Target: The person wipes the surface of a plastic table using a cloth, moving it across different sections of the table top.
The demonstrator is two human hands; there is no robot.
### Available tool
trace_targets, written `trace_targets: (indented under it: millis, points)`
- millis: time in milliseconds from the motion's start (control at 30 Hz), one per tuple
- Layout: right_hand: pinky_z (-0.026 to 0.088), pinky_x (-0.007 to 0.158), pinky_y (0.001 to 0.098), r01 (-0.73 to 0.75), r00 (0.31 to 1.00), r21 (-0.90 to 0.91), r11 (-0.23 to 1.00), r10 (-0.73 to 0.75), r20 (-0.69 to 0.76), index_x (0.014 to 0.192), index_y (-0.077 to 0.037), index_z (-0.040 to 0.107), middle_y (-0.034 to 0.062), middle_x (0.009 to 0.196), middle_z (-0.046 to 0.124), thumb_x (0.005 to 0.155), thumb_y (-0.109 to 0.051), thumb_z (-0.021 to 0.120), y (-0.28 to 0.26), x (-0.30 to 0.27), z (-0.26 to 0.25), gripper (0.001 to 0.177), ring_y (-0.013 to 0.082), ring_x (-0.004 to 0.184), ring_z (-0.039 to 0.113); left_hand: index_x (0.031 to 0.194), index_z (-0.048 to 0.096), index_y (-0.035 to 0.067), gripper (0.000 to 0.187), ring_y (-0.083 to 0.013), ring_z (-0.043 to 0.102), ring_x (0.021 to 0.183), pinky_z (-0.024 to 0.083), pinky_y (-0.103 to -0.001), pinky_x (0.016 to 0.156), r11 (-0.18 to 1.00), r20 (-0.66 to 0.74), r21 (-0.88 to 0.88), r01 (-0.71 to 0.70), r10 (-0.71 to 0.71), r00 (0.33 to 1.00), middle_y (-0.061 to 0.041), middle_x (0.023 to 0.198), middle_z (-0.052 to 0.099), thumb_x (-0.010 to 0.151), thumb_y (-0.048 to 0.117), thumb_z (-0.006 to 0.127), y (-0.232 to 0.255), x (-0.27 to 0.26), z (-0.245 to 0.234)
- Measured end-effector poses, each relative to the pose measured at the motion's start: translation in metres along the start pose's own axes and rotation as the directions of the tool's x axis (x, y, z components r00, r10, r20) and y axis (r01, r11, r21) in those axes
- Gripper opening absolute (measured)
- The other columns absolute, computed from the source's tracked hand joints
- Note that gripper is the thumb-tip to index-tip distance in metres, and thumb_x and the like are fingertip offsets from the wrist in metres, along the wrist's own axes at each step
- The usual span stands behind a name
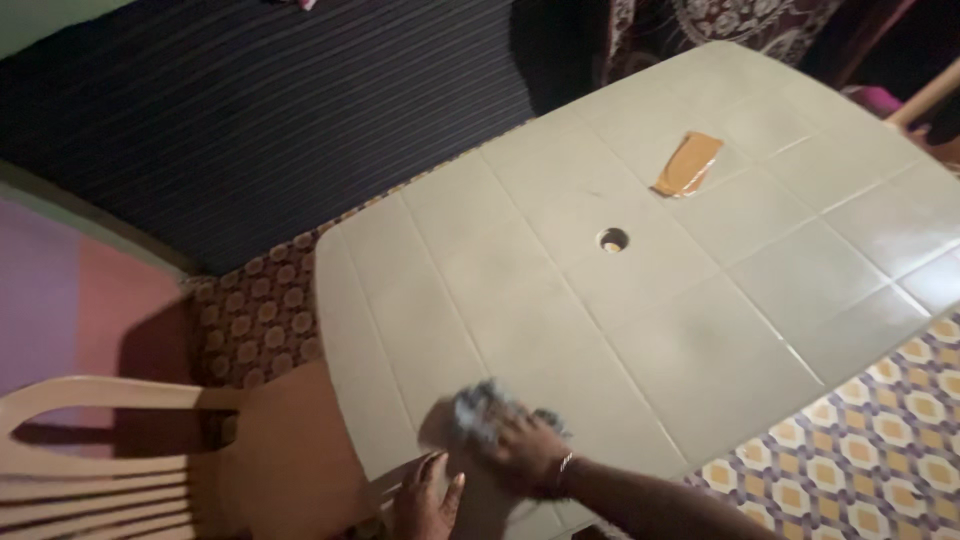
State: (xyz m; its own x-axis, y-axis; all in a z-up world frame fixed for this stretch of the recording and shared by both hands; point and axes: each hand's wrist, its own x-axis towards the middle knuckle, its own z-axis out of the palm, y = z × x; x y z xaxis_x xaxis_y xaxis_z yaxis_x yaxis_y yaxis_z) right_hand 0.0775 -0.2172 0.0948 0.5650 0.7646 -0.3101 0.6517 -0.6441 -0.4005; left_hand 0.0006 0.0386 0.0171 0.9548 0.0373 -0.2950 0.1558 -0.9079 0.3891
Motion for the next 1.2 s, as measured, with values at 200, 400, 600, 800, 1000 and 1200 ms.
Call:
trace_targets:
  millis: [200, 400, 600, 800, 1000, 1200]
  points:
    - [0.007, 0.125, 0.0621, 0.162, 0.94, -0.185, 0.969, -0.208, -0.27, 0.146, -0.027, 0.053, 0.0129, 0.17, 0.028, 0.097, -0.036, 0.059, 0.05, -0.057, 0.084, 0.05, 0.0346, 0.159, 0.018, 0.121, 0.067, 0.011, 0.052, -0.0363, 0.059, 0.122, 0.048, -0.051, 0.102, 0.961, -0.006, 0.187, -0.201, 0.206, 0.979, -0.018, 0.144, 0.051, 0.086, 0.05, 0.067, -0.002, 0.023, -0.003]
    - [-0.001, 0.128, 0.06, -0.65, 0.725, 0.133, 0.748, 0.663, -0.19, 0.153, -0.036, 0.037, -0.0004, 0.167, 0.026, 0.092, -0.048, 0.062, 0.147, -0.172, 0.073, 0.067, 0.0226, 0.156, 0.016, 0.132, 0.059, 0.015, 0.068, -0.0319, 0.048, 0.135, 0.045, -0.047, 0.112, 0.958, -0.001, 0.23, 0.169, -0.174, 0.985, -0.011, 0.14, 0.049, 0.081, 0.058, 0.074, 0.083, 0.024, -0.021]
    - [0.007, 0.121, 0.0666, -0.893, 0.42, 0.075, 0.444, 0.881, -0.217, 0.157, -0.039, 0.028, -0.0029, 0.171, 0.015, 0.093, -0.058, 0.057, 0.194, -0.22, 0.046, 0.073, 0.0193, 0.16, 0.005, 0.148, 0.048, 0.018, 0.096, -0.0416, 0.03, 0.145, 0.032, -0.054, 0.117, 0.946, -0.005, 0.273, 0.177, -0.182, 0.983, -0.022, 0.158, 0.029, 0.073, 0.069, 0.08, 0.056, 0.041, 0.021]
    - [0.007, 0.118, 0.0632, -0.82, 0.363, 0.338, 0.461, 0.877, -0.315, 0.16, -0.032, 0.025, 0.0131, 0.172, 0.007, 0.084, -0.077, 0.059, 0.196, -0.093, 0.086, 0.094, 0.0411, 0.153, 0.0, 0.151, 0.043, 0.012, 0.089, -0.0518, 0.041, 0.13, 0.037, -0.063, 0.105, 0.645, -0.189, 0.668, -0.371, 0.629, 0.754, -0.037, 0.143, 0.043, 0.084, 0.057, 0.079, -0.005, 0.043, 0.038]
    - [0.003, 0.118, 0.0673, -0.418, 0.895, 0.074, 0.906, 0.424, -0.135, 0.162, -0.03, 0.02, 0.0086, 0.173, 0.004, 0.091, -0.068, 0.054, 0.066, 0.006, 0.08, 0.088, 0.0362, 0.155, -0.004, 0.141, 0.052, 0.009, 0.082, -0.0471, 0.059, 0.114, 0.052, -0.06, 0.093, 0.517, -0.284, 0.77, -0.373, 0.803, 0.524, -0.031, 0.13, 0.058, 0.077, 0.049, 0.082, -0.013, 0.043, 0.035]
    - [0.0, 0.118, 0.0714, -0.204, 0.979, 0.058, 0.977, 0.203, 0.022, 0.164, -0.028, 0.016, 0.0041, 0.174, 0.001, 0.097, -0.059, 0.05, 0.025, -0.009, 0.059, 0.081, 0.0312, 0.157, -0.008, 0.133, 0.059, 0.006, 0.084, -0.0453, 0.059, 0.117, 0.055, -0.054, 0.089, 0.978, -0.438, 0.028, -0.208, 0.199, 0.877, -0.029, 0.138, 0.057, 0.07, 0.053, 0.088, 0.004, 0.035, 0.064]
